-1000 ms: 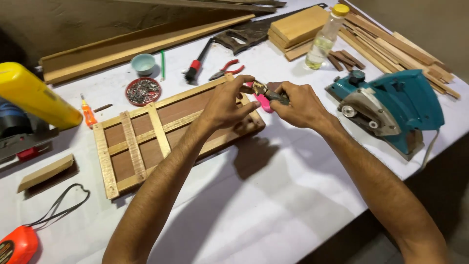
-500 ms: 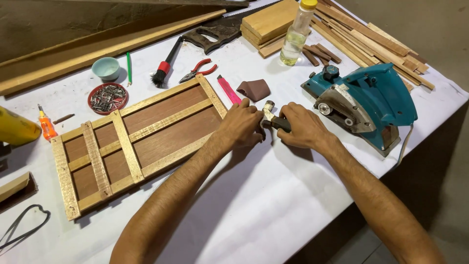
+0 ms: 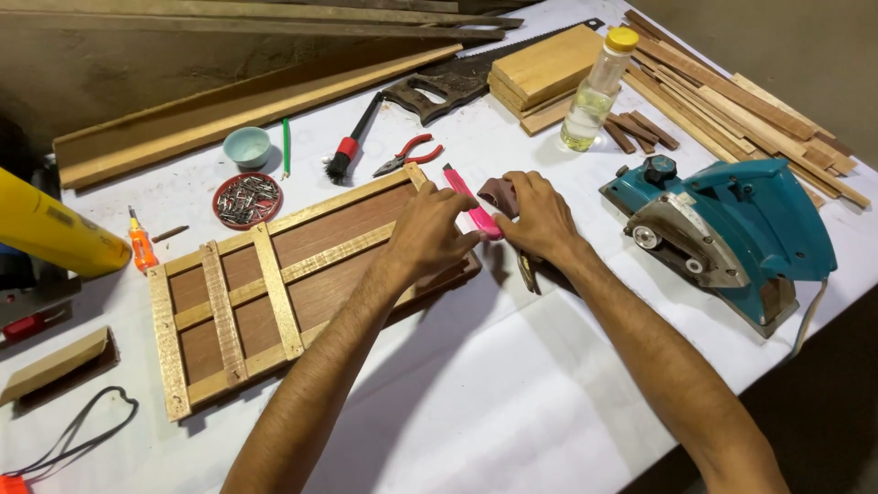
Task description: Measuring, sanding, and assembling small wooden frame pieces on a workbench.
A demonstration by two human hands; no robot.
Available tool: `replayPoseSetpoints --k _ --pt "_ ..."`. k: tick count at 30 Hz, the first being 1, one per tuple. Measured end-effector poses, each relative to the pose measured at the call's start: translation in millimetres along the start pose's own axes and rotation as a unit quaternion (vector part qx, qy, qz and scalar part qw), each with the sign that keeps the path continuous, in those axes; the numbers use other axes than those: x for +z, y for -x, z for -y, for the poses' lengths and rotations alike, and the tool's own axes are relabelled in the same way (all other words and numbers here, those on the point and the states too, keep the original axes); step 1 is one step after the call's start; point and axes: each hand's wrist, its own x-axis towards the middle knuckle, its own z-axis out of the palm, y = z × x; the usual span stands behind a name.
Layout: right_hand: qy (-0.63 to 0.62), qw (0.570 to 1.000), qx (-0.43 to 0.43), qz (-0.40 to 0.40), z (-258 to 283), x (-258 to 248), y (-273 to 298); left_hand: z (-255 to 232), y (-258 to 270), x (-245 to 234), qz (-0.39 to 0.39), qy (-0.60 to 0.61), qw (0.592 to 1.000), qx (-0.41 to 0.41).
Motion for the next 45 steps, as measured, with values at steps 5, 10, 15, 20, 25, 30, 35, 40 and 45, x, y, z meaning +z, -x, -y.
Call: replayPoseSetpoints --k 5,10,15,20,25,30,35,40,45 --pt "-0.098 0.992 0.075 -0.032 -3 5 -23 23 13 -20 -0.085 0.01 0.995 0.044" --pt "-0.22 0.956 0.178 -0.073 46 -30 -55 29 31 -43 -0.213 0.029 0.973 0.089" --pt "-0.56 0.801 0.211 0.014 100 -41 -74 28 67 -82 -0.311 -0.009 0.928 0.202" --pt "-0.642 0.738 0.172 0.117 154 -41 -76 30 118 -132 -0.299 -0.07 0.933 0.186" --pt "-0.737 0.613 0.025 0.282 193 -21 -75 47 167 -153 -0.315 -0.158 0.929 0.115" --pt "-0.673 0.676 0.082 0.289 246 5 -77 81 204 -154 -0.298 -0.091 0.949 0.051" --pt "-0.472 0.856 -0.14 0.156 287 23 -67 94 222 -155 -0.332 0.037 0.941 -0.048" --pt "-0.477 0.848 -0.211 0.092 300 42 -64 99 213 -141 -0.386 0.124 0.912 -0.068" --pt "-0.377 0.906 -0.182 0.053 290 58 -63 92 205 -140 -0.394 0.316 0.863 0.022"
